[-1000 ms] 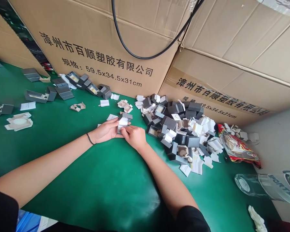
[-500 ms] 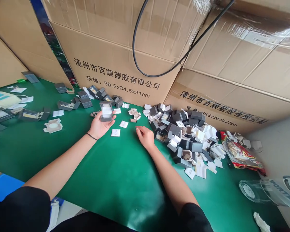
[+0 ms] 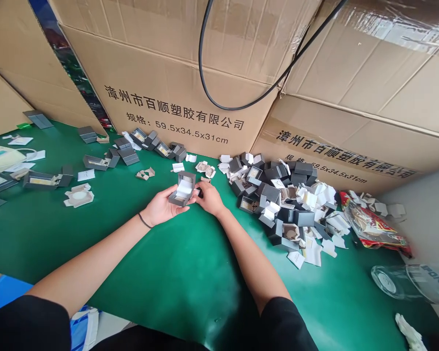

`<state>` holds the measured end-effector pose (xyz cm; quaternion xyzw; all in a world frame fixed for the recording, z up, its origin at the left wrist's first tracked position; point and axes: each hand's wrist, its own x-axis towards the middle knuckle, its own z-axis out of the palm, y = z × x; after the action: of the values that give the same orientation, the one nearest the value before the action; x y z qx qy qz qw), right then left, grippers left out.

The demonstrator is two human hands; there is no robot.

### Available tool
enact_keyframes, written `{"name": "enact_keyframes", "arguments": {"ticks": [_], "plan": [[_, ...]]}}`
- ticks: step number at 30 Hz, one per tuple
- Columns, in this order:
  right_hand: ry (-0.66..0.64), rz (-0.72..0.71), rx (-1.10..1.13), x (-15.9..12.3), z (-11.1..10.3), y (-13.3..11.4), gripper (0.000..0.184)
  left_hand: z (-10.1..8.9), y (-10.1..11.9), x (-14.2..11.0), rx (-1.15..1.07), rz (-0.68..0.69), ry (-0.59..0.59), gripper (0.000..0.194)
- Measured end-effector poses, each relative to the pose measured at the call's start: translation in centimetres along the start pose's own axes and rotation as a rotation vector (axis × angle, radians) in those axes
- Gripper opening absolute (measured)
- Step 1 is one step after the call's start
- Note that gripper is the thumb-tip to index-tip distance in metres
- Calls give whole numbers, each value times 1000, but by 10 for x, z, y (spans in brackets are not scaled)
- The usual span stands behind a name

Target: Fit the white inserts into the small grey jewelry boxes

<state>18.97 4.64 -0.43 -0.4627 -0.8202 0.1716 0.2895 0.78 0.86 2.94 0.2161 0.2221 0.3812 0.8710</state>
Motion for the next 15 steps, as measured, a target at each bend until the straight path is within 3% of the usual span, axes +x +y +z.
{"name": "enact_keyframes", "arguments": {"ticks": [4,7,10,15], "plan": [[195,198,336,-23,-4,7,36,-4,-5,1,53,-29,1,41],[361,304,429,-30,-4,6,37,-3,-6,1,92,-28,34,37],[476,324,358,-31,-8,1,29,5,-8,7,54,-4,55,35],[733,168,87,-26,-25,9,20,18,-19,37,31,13,42,36]]}}
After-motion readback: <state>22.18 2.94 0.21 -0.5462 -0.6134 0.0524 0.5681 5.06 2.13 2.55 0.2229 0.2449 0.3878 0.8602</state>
